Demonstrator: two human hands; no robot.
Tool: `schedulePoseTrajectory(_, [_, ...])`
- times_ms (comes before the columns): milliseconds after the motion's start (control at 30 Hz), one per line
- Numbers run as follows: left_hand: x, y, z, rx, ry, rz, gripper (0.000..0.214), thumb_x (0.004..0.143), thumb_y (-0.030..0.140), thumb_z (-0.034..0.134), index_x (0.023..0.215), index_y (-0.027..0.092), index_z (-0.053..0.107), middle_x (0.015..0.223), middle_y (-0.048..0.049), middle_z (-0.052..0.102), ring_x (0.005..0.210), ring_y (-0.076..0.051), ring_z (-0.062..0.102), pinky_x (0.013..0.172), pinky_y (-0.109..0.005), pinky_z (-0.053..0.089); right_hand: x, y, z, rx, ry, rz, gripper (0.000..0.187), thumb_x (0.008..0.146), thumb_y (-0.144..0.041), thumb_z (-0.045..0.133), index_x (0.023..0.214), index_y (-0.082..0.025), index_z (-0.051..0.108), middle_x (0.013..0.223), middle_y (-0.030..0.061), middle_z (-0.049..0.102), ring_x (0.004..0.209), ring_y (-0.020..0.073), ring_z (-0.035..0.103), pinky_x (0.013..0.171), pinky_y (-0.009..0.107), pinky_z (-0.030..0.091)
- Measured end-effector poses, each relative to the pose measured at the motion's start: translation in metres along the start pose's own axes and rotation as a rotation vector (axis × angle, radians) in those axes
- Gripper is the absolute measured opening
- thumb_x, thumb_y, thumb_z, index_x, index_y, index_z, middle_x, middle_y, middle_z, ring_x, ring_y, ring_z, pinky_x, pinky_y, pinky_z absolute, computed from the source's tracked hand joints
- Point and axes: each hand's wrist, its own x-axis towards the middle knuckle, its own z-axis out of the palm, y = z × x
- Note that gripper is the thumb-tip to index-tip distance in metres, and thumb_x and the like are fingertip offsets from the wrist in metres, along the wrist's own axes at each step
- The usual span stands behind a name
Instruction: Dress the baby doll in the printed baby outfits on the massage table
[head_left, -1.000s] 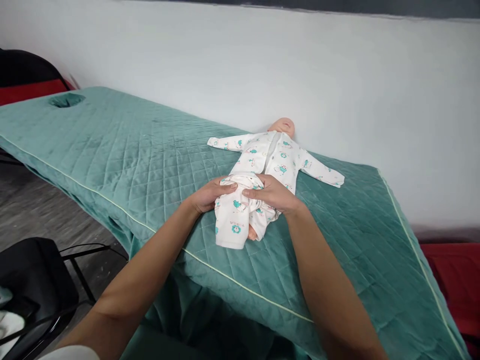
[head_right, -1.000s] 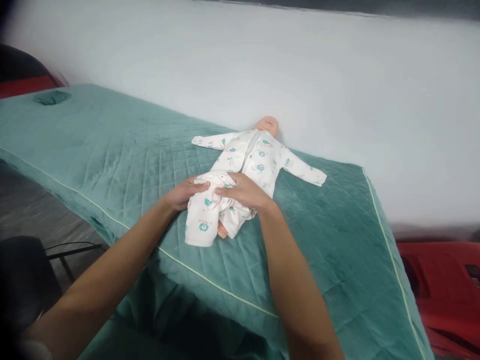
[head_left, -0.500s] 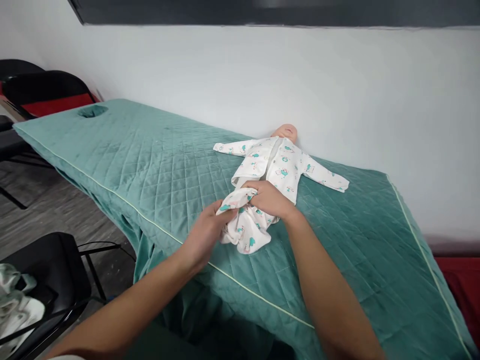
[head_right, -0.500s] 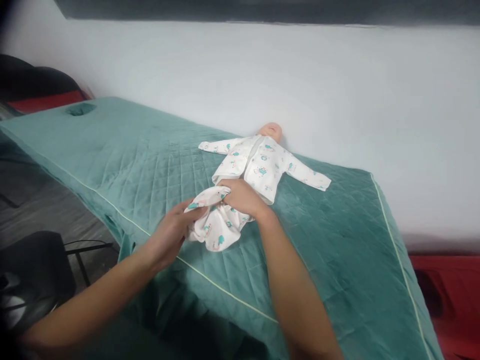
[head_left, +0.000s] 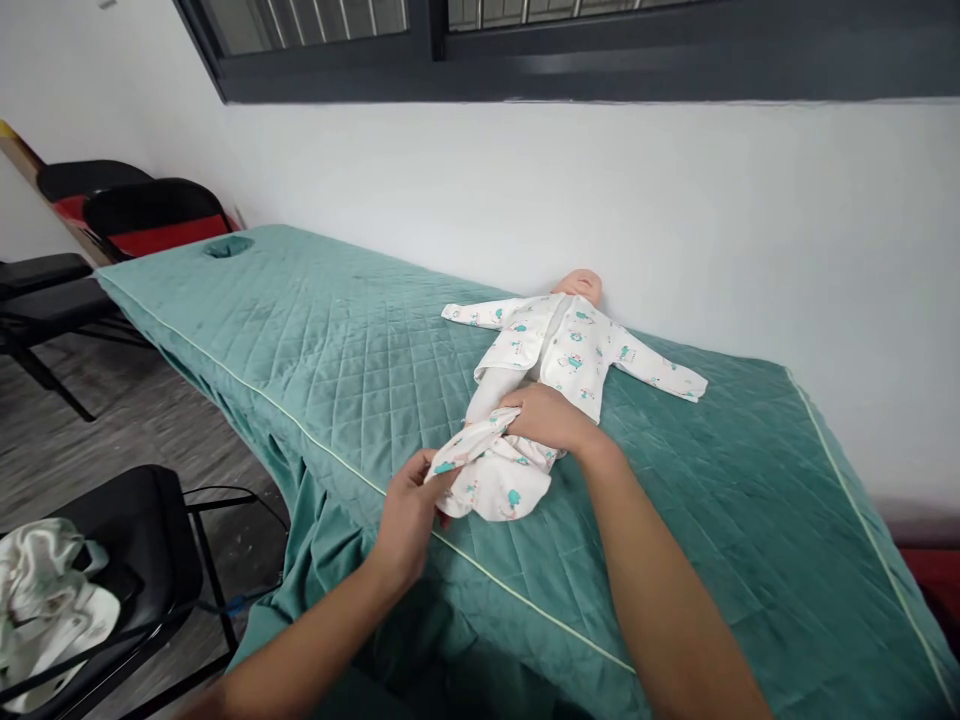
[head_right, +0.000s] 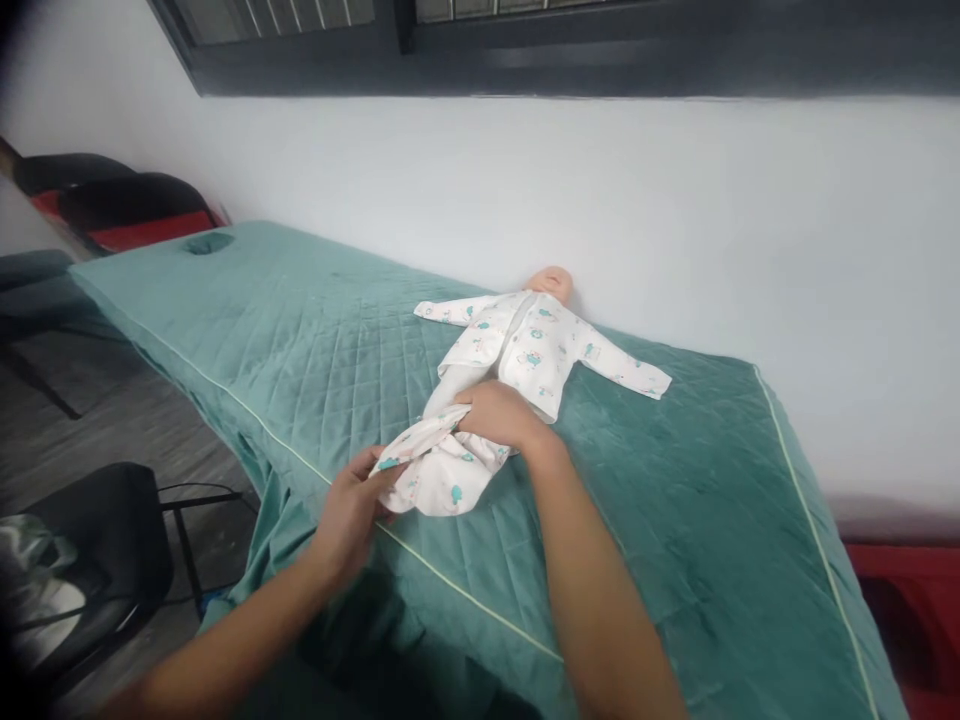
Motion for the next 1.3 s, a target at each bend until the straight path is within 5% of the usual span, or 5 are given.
schedulePoseTrajectory(167, [0.031, 0.013, -0.022, 0.286, -0.058, 0.093, 0.020, 0.075, 0.035, 0.070, 0.083, 0.018, 0.062, 0.061, 0.0049, 0.053, 0.046, -0.009, 0.045, 0.037, -0.019, 0.035, -0.001, -0.003, 0.000, -0.082, 0.004, 0.015, 0.024, 0.083, -0.036, 0.061, 0.067, -0.020, 0.068, 0.075, 0.0009, 0.071, 0.065, 0.0133, 0.054, 0.058, 0.027, 0.028])
schedulePoseTrajectory(433, [0.042, 0.022, -0.012, 0.329, -0.227, 0.030, 0.025, 0.078, 0.043, 0.070, 0.083, 0.021, 0.060, 0.066, 0.0020, 0.057, 0.056, -0.015, 0.053, 0.045, -0.023, 0.043, -0.002, -0.002, -0.002, 0.010, 0.015, 0.043, 0.022, 0.083, -0.035, 0.059, 0.070, -0.019, 0.067, 0.079, 0.0016, 0.071, 0.070, 0.0144, 0.056, 0.060, 0.025, 0.031])
schedulePoseTrajectory(833, [0.089, 0.018, -0.012, 0.317, -0.246, 0.369, 0.030, 0.082, 0.045, 0.067, 0.089, 0.017, 0.061, 0.077, 0.0015, 0.058, 0.069, -0.012, 0.049, 0.063, -0.022, 0.041, -0.006, 0.008, -0.002, 0.266, 0.035, -0.011, 0.025, 0.086, -0.042, 0.060, 0.088, -0.018, 0.069, 0.089, 0.0002, 0.070, 0.085, 0.0180, 0.060, 0.071, 0.025, 0.041])
schedulePoseTrajectory(1033, [0.119, 0.032, -0.009, 0.414, -0.261, 0.417, 0.021, 0.082, 0.037, 0.064, 0.086, 0.017, 0.062, 0.076, 0.0006, 0.061, 0.069, -0.013, 0.051, 0.063, -0.023, 0.040, -0.007, -0.001, 0.001, 0.138, 0.066, 0.129, 0.028, 0.082, -0.044, 0.068, 0.100, -0.023, 0.074, 0.097, 0.0025, 0.075, 0.085, 0.0221, 0.065, 0.072, 0.029, 0.044])
schedulePoseTrajectory(1300, [0.158, 0.033, -0.002, 0.712, -0.241, 0.696, 0.018, 0.090, 0.035, 0.058, 0.088, 0.018, 0.064, 0.077, -0.0024, 0.065, 0.071, -0.017, 0.054, 0.068, -0.026, 0.037, -0.003, 0.000, 0.001, 0.105, 0.144, 0.163, 0.022, 0.081, -0.031, 0.061, 0.096, -0.022, 0.074, 0.102, 0.0030, 0.076, 0.091, 0.0241, 0.067, 0.073, 0.029, 0.044])
